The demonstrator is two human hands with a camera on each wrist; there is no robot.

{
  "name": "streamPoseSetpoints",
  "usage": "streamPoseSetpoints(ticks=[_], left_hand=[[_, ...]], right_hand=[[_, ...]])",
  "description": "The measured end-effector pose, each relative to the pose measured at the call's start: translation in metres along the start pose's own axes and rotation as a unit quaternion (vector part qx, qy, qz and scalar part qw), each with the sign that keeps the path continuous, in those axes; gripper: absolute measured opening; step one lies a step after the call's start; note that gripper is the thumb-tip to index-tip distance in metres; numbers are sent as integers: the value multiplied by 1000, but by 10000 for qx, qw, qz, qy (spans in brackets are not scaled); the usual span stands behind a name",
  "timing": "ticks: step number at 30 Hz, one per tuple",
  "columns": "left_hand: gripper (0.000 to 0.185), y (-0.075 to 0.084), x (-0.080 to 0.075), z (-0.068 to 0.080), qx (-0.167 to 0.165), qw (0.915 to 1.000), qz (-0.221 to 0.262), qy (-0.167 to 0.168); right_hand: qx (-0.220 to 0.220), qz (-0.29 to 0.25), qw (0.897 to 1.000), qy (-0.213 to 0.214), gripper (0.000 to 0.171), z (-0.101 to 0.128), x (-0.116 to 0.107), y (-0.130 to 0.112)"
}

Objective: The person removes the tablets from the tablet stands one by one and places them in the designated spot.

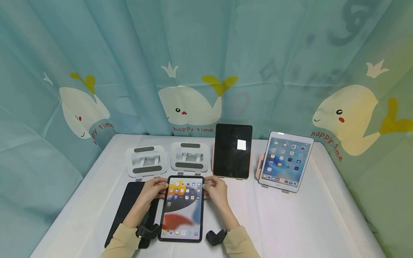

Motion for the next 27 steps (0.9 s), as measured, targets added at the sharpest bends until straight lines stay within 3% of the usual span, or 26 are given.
streamPoseSetpoints(ticks=[6, 11, 14, 20, 27], left_hand=[[28, 3, -1, 0, 160, 9996, -169, 162], [25, 11, -1, 3, 521, 9942, -864, 371], [24, 18, 0, 4, 879, 9836, -1493, 502], [19, 35, 4, 10, 1542, 9479, -2655, 845], [17, 37, 8, 12, 1520, 9377, -2975, 950]], right_hand=[[-190, 307, 9993, 42, 25, 1, 3, 0], [-452, 771, 9959, 145, 23, 3, 4, -5], [-568, 1068, 9924, 241, 22, 4, 3, -9], [-588, 1770, 9812, 494, 19, 6, 2, -14], [-522, 2232, 9710, 683, 21, 8, 2, -15]])
Point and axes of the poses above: each hand's wrist, its own z-axis away from the middle knuckle, its own x-axis out of the palm, y = z × x, the point moved 10 cm from there along -z, towards the middle knuckle, and after that the axes turned 4 degrees about z, right-handed, at the moved point
